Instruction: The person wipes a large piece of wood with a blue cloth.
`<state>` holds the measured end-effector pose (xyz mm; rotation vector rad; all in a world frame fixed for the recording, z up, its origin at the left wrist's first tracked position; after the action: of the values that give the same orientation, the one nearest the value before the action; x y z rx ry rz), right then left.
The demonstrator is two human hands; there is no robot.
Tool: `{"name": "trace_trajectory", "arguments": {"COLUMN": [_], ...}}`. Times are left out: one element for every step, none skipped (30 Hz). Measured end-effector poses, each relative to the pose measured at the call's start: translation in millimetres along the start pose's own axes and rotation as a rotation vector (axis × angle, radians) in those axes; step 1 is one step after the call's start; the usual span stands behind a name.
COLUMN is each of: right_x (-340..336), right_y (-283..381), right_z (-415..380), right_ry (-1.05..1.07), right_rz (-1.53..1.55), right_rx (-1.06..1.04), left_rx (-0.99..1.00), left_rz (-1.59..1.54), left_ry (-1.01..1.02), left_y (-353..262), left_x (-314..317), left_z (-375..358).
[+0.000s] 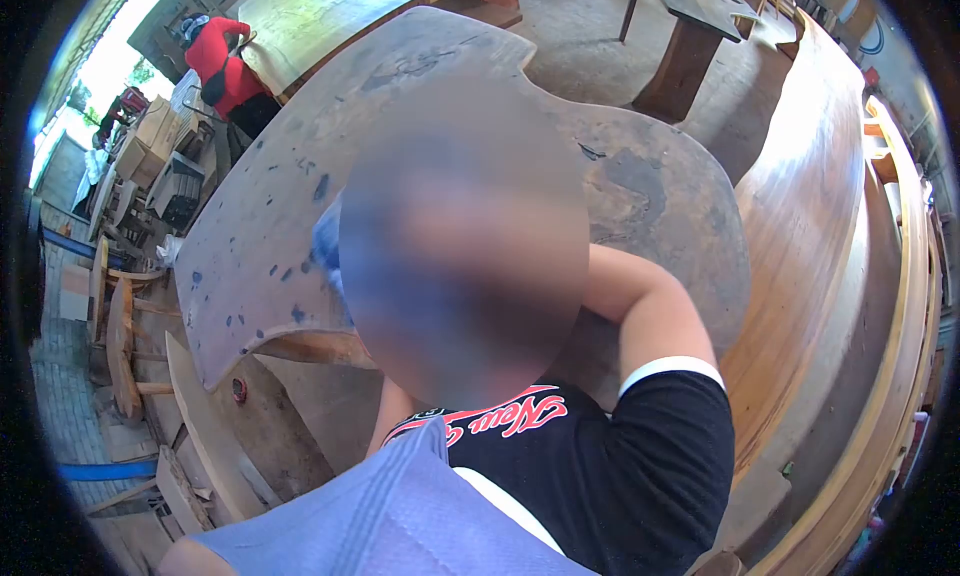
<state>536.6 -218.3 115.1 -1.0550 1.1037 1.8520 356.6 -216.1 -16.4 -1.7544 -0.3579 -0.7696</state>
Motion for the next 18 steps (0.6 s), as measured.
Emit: {"name": "trace_trajectory", "arguments": {"right_x": [-13, -28, -46, -56, -67, -79, -82, -79, -79, -78, -74, -68, -61, -55, -47, -45, -45, -56], "right_y": [-19, -46, -68, -101, -126, -136, -149, -152, -149, -140, -129, -119, -101, -80, -63, -43, -24, -5], "right_z": [-19, -34, -54, -74, -92, -106, -116, -119, -118, -113, -110, -106, -101, -97, -98, -100, -106, -113], "right_ry": [-0.123, -0.151, -0.237, -0.295, -0.29, -0.229, -0.254, -0.256, -0.259, -0.283, -0.238, -0.236, -0.222, -0.171, -0.105, -0.014, 0.013, 0.022], "right_rz": [-0.011, 0.069, -0.053, -0.092, -0.212, -0.29, -0.35, -0.371, -0.392, -0.389, -0.398, -0.378, -0.388, -0.347, -0.254, -0.129, 0.019, 0.187], "right_rx": [0.039, 0.097, 0.242, 0.358, 0.544, 0.751, 0.859, 0.873, 0.887, 0.902, 0.911, 0.856, 0.81, 0.775, 0.732, 0.674, 0.591, 0.55], "left_rx": [-0.064, -0.069, -0.066, -0.062, -0.059, -0.058, -0.072, -0.086, -0.085, -0.073, -0.062, -0.061, -0.122, -0.183, -0.285, -0.401, -0.518, -0.549], "left_rz": [0.026, 0.02, -0.044, -0.107, -0.11, -0.114, -0.116, -0.118, -0.12, -0.026, 0.069, 0.069, 0.255, 0.442, 0.613, 0.812, 1.012, 1.103], "left_ry": [0.064, 0.062, 0.031, 0.001, 0.0, 0.003, 0.018, 0.033, 0.035, 0.007, -0.019, -0.015, -0.039, -0.061, 0.02, 0.108, 0.197, 0.31], "left_y": [14, 15, 15, 13, 9, 10, 11, 12, 13, 12, 9, 4, -2, -10, -28, -45, -62, -78], "left_x": [-28, -26, -22, -16, -8, -8, -9, -10, -12, -16, -20, -22, -26, -29, -16, -11, -12, -9], "left_z": [10, 9, 9, 9, 6, 6, 8, 9, 10, 11, 12, 11, 9, 6, -7, -15, -20, -21]}}
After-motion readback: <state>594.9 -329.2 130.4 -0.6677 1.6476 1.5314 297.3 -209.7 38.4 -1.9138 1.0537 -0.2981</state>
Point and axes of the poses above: each hand's wrist, its own z-axis towards the middle knuckle, its own x-axis out of the palm, y = z × x, the point moved 6 cm from there along z, towards the middle knuckle, and after that the axes turned 4 degrees about y, right-handed, at the moved point
